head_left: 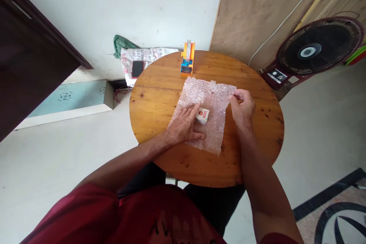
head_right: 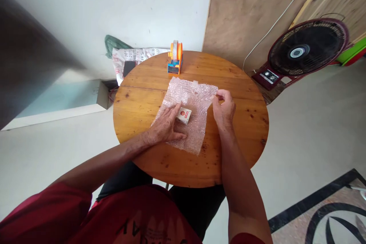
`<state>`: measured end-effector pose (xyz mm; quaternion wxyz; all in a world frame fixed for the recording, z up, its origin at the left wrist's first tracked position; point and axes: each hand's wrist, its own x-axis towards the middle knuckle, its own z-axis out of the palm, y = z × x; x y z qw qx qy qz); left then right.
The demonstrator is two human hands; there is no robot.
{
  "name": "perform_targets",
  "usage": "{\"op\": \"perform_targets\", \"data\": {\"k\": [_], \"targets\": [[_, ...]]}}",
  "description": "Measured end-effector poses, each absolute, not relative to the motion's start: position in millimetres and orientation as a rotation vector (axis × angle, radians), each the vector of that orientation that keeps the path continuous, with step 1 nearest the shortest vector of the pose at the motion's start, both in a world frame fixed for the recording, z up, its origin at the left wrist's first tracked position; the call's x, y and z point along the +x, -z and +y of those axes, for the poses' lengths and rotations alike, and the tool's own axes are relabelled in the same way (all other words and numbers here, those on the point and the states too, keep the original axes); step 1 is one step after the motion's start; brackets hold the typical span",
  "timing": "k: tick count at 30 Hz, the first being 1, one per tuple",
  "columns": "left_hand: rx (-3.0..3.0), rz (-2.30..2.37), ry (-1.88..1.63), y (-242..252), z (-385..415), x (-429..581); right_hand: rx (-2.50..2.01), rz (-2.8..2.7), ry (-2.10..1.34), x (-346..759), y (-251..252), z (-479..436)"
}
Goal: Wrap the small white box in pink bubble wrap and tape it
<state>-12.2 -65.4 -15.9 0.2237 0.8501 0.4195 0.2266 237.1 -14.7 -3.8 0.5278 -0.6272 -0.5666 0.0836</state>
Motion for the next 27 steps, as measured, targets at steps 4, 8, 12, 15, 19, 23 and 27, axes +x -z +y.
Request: {"op": "perform_targets", "data": {"k": [4,8,12,15,19,23,27], "targets": [[2.348,1.171,-0.593,13,-64,-12,-1.488,-1.409,-0.106,234,0,-20],[2.386,1.2,-0.537,12,-60,-12,-1.443,-1.378,-0.052,229,-7,-23],[2.444,1.202,-0.5,12,-58,-12,-1.232,-1.265,-0.261,216,-43,-50],[2.466,1.209,-0.464,14,-56,-12,-1.101,-1.543,-0.667,197,-83,-88],[2.509,1.262,-0.446,21,-53,-10,-0.809,-2.286,-0.998,157,-112,-123],[2.525,1.301,-0.392,25,-51,-9,-0.948,-2.631,-0.653,127,-92,-121],[2.466,1.238,-0.423,16,-54,-11,-1.217,-2.531,-0.325,134,-68,-107]]}}
